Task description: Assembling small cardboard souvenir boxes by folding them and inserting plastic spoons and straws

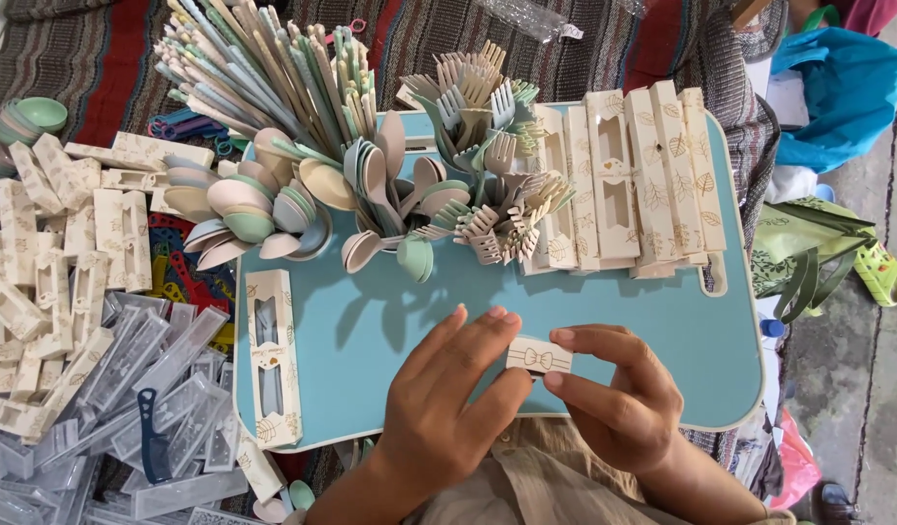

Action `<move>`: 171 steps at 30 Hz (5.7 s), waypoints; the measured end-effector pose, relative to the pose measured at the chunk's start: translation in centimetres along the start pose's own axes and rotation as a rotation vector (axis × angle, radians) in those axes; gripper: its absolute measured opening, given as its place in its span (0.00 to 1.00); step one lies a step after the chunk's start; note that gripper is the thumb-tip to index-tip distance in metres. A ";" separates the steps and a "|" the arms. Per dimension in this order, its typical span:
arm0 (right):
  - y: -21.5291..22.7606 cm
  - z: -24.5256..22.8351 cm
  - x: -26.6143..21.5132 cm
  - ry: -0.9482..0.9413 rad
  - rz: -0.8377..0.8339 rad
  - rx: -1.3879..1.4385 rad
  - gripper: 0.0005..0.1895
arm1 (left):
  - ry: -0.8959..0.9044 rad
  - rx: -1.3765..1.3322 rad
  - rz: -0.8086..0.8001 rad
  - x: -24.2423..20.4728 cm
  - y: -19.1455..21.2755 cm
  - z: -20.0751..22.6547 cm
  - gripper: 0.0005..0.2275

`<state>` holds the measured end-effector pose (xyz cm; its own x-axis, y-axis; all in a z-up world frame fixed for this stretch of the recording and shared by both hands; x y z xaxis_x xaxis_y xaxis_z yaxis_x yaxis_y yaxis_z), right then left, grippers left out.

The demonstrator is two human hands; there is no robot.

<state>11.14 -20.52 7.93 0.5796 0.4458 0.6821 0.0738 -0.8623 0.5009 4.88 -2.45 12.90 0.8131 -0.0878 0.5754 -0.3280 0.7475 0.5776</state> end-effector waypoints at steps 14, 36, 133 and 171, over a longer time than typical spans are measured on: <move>0.7 -0.8 0.9 -0.085 -0.074 -0.095 0.15 | 0.057 -0.311 0.003 0.6 0.2 -0.6 0.20; 0.3 0.8 1.6 -0.232 -0.107 0.545 0.06 | 0.193 -0.803 0.059 -0.3 -1.1 -2.1 0.08; -4.9 6.1 -3.7 -0.310 -0.387 -0.027 0.17 | 0.348 -0.157 -0.229 -7.1 -7.2 -10.1 0.16; -5.1 5.8 -2.4 -0.227 -0.413 -0.105 0.17 | 0.298 -0.128 -0.186 -6.4 -7.1 -9.8 0.16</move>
<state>14.15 -18.61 0.68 0.6826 0.6720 0.2870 0.2599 -0.5903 0.7642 6.76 -0.70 -0.55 0.9636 -0.0483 0.2629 -0.1143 0.8146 0.5686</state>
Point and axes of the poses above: each hand's wrist, its own x-axis towards the middle knuckle, its own y-axis out of the back of the hand, z = x × y, the point moved 2 cm from there along x, towards the middle knuckle, and after that the axes turned 8 degrees about -x, right-handed, at the moved point
